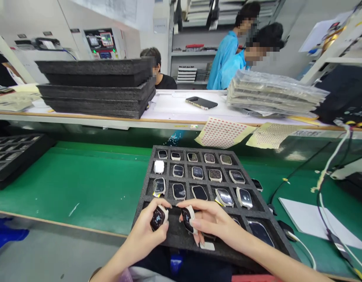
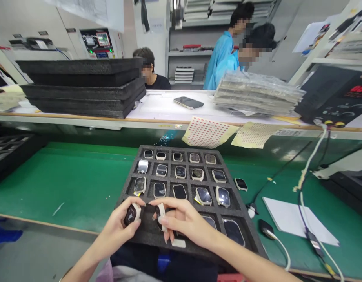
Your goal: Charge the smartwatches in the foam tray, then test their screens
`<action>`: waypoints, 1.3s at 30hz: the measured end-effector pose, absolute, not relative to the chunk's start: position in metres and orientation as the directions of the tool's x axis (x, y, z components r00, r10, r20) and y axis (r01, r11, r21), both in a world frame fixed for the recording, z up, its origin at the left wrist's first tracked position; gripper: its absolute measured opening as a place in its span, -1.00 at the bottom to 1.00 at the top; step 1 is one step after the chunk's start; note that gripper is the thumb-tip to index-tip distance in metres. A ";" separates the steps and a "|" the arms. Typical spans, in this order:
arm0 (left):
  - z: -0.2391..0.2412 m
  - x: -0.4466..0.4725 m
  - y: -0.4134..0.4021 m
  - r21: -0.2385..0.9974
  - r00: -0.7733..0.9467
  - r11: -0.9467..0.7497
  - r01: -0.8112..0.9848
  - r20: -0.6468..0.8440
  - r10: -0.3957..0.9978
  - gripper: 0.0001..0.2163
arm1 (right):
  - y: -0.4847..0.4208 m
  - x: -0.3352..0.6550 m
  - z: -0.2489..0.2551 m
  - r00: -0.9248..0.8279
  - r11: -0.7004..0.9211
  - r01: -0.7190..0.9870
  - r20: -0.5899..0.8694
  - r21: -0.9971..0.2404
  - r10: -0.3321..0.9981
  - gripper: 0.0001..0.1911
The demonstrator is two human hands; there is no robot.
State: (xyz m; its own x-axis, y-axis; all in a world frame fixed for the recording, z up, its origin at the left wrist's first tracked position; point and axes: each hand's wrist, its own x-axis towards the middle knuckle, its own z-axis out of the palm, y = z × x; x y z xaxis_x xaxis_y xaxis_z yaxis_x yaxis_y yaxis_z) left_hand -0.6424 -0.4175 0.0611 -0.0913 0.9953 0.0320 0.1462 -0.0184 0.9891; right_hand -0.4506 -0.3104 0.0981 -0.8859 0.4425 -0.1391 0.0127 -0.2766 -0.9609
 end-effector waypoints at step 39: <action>0.031 -0.635 -0.401 0.971 -0.165 -0.184 0.154 0.209 0.964 -0.75 | -0.315 -0.441 0.088 -0.878 -0.175 -0.019 -0.067 -0.984 0.475 -0.48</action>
State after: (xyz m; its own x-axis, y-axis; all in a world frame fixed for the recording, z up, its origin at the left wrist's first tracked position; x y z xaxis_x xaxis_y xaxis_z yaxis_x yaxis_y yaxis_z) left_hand -0.6350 -0.4005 0.0306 -0.1654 0.9639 0.2088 0.1539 -0.1839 0.9708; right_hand -0.4412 -0.3153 0.0880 -0.8776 0.4746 -0.0673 -0.0195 -0.1755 -0.9843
